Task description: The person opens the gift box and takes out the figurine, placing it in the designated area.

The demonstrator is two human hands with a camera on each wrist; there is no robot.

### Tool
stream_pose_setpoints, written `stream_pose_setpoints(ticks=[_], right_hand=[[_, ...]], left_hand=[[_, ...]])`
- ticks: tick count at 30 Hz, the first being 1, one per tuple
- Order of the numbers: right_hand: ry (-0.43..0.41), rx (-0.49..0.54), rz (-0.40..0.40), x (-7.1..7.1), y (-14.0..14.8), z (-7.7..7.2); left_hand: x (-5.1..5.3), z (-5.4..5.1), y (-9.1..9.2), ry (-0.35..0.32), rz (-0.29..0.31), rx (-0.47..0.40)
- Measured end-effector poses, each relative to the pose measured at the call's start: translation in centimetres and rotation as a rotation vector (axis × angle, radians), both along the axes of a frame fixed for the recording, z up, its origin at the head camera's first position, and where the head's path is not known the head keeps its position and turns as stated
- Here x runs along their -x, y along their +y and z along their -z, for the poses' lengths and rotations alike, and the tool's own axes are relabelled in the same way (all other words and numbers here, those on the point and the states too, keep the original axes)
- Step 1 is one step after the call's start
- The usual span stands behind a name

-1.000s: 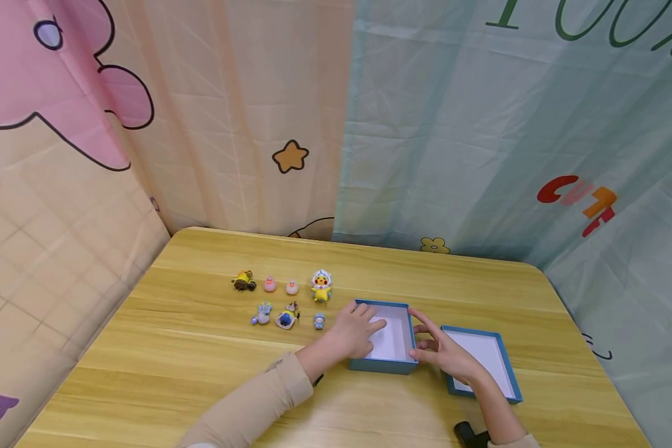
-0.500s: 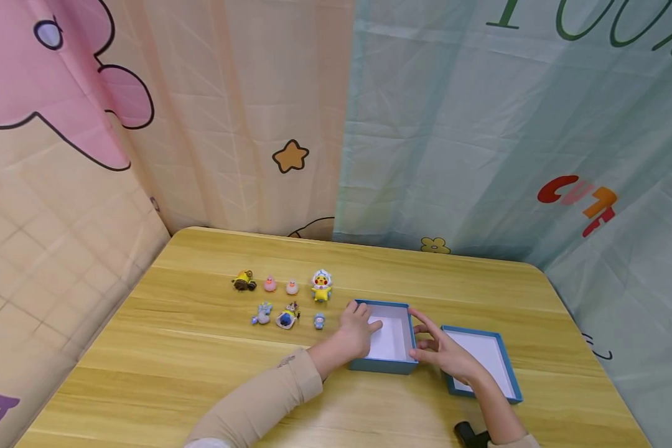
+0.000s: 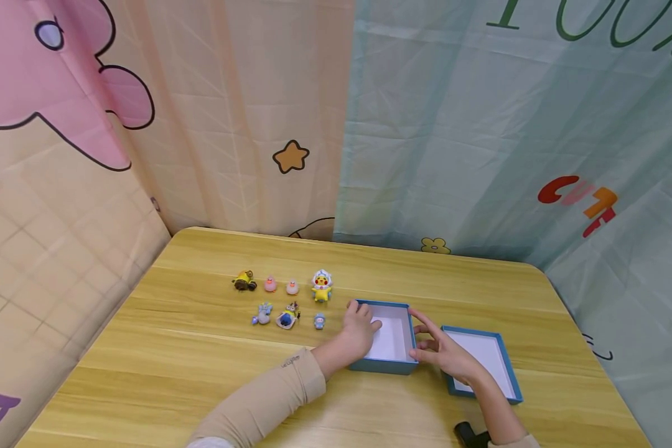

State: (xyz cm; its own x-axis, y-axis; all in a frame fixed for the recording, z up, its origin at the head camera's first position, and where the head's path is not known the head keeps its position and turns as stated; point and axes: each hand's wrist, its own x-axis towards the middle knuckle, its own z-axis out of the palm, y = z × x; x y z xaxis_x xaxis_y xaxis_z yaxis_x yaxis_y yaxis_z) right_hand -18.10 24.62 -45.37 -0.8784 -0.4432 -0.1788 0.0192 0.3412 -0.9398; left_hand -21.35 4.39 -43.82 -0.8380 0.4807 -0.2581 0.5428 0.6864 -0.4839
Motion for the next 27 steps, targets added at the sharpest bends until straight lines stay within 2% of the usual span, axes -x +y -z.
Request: stream_pose_setpoints(ticks=[13,27], right_hand=[[0.003,0.000,-0.006,-0.1,-0.1,0.0],[-0.008,-0.003,0.001,-0.1,-0.1,-0.2]], left_hand=[[0.2,0.8,-0.6,0.064,0.097,-0.168],[0.1,1.0,-1.3,0.260,0.240,-0.285]])
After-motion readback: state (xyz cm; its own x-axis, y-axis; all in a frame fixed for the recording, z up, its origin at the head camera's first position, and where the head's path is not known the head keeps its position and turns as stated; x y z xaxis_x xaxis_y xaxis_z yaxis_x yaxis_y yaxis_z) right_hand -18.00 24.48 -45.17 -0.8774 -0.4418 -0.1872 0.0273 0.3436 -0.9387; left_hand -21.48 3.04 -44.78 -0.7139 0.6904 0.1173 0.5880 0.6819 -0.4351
